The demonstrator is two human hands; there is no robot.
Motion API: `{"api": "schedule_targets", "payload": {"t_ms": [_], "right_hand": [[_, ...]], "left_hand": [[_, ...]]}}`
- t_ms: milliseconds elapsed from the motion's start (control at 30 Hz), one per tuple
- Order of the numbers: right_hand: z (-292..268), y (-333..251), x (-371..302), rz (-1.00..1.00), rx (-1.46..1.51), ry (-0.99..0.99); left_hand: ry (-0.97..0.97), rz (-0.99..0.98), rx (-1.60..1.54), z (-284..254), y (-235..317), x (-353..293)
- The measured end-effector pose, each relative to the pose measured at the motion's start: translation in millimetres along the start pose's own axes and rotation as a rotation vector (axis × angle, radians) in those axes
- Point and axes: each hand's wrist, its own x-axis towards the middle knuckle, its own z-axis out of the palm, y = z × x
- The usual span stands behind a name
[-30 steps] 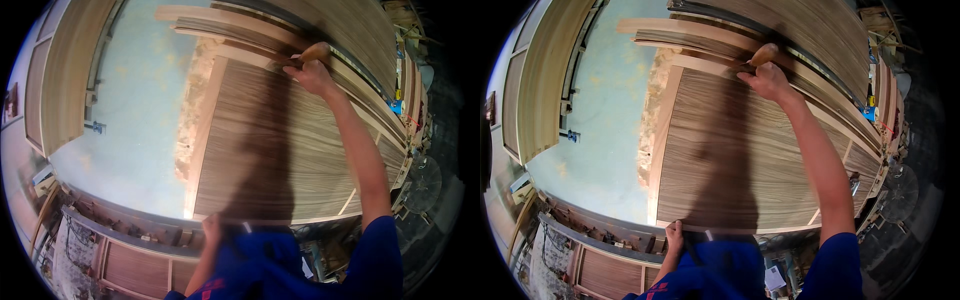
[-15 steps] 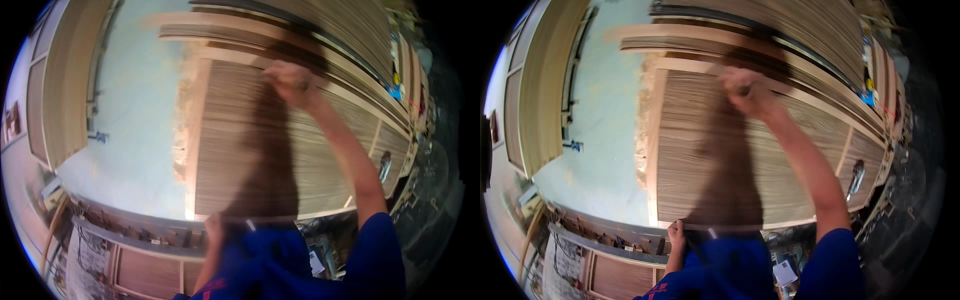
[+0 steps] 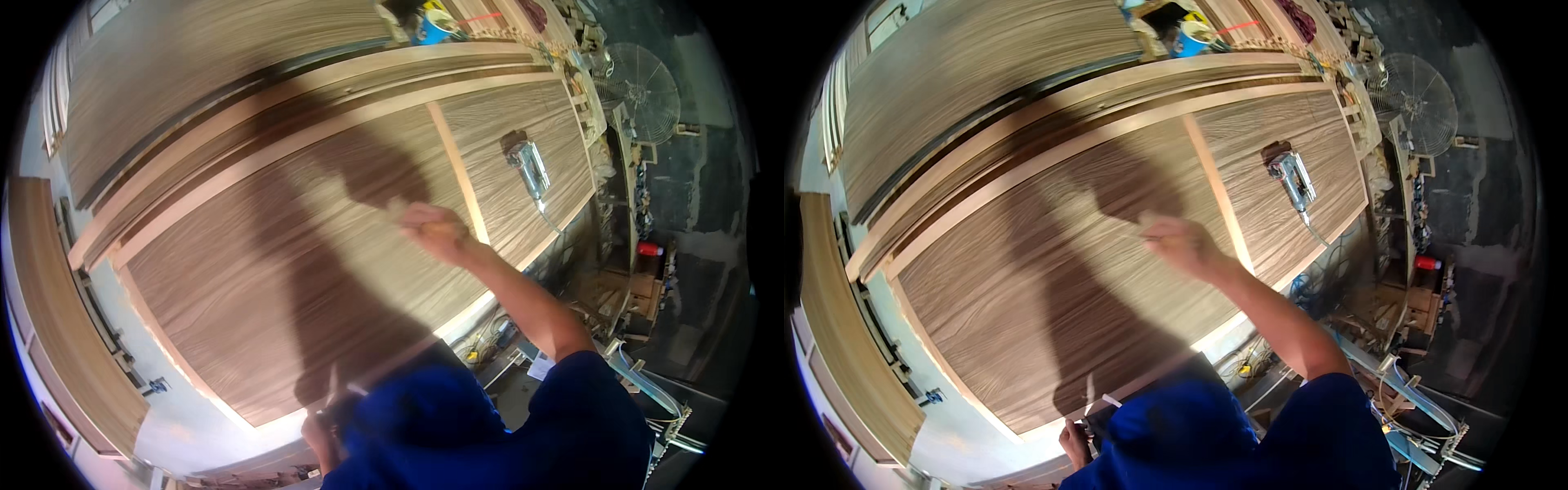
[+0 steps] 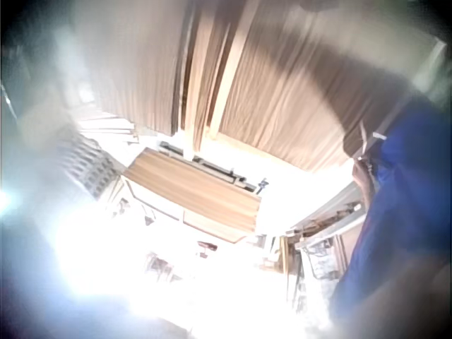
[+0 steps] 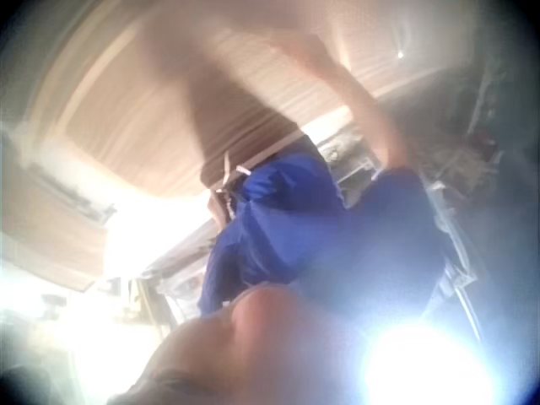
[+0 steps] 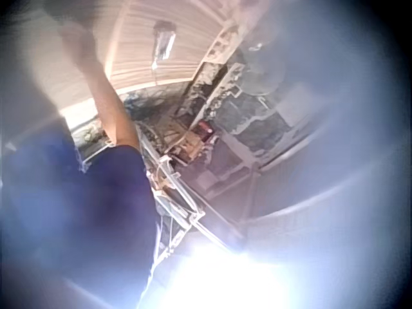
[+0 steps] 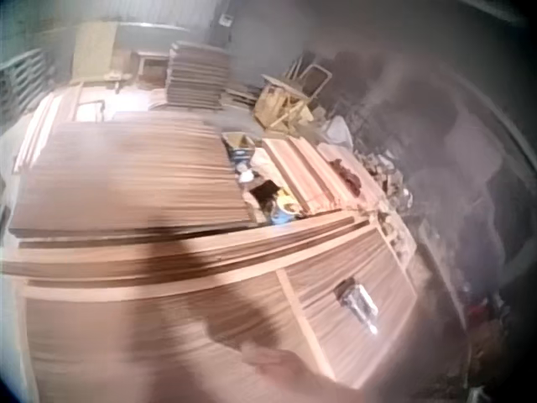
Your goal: The person assembles a wooden frame by attaching thin wooden strips to a large wooden panel using a nail gun and hammer. They measure the panel with a tape measure and then flip the panel over to inspect the other side.
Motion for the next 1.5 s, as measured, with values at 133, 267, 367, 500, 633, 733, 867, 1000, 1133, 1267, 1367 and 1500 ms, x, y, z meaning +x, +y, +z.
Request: {"api": "schedule_targets", "payload": {"t_ms": [133, 267, 367, 500, 633, 733, 867, 1000, 1133, 1267, 1367, 1500], "right_hand": [[-80.1, 77.3, -3.4, 0.093, -0.044, -0.087], [-103.1, 153.9, 18.8, -0.034, 0.02, 0.01], [-128.4, 172.4, 74.8, -0.088, 0.033, 0.076], [-132.0, 177.5, 150.8, -0.255, 0.014, 0.042], [-119.5, 156.8, 198.6, -0.119, -0.061, -0.255], [-106.9, 176.4, 227.6, -0.447, -0.177, -0.203], [-124.8, 167.9, 240.4, -0.35, -0.257, -0.352], [-140.0, 157.3, 256.8, -0.207, -0.183, -0.498], [-134.9, 163.3, 257.8, -0.329, -0.193, -0.477], [-130.6, 167.9, 257.3, -0.303, -0.166, -0.471], [-138.2, 166.1, 264.6, -0.218, -0.16, -0.522], [-143.9, 160.9, 250.5, -0.216, -0.209, -0.534]], "left_hand": [[0.229, 0.474, 0.333, 57.7, 239.9, -7.7], [0.332, 0.948, 0.523, 137.0, 430.2, 62.1], [0.447, 1.087, 0.675, 192.8, 538.4, 127.4], [0.557, 1.087, 0.744, 239.8, 593.2, 151.9], [0.515, 1.116, 0.724, 240.2, 595.2, 151.5], [0.506, 1.122, 0.768, 244.1, 598.9, 148.1], [0.498, 1.097, 0.809, 242.9, 598.7, 144.8], [0.487, 1.096, 0.812, 241.8, 601.0, 144.9], [0.475, 1.1, 0.793, 240.9, 602.5, 145.7], [0.481, 1.089, 0.784, 239.8, 600.1, 145.2], [0.478, 1.108, 0.771, 243.0, 602.5, 145.8], [0.467, 1.089, 0.79, 243.8, 605.5, 142.2]]}}
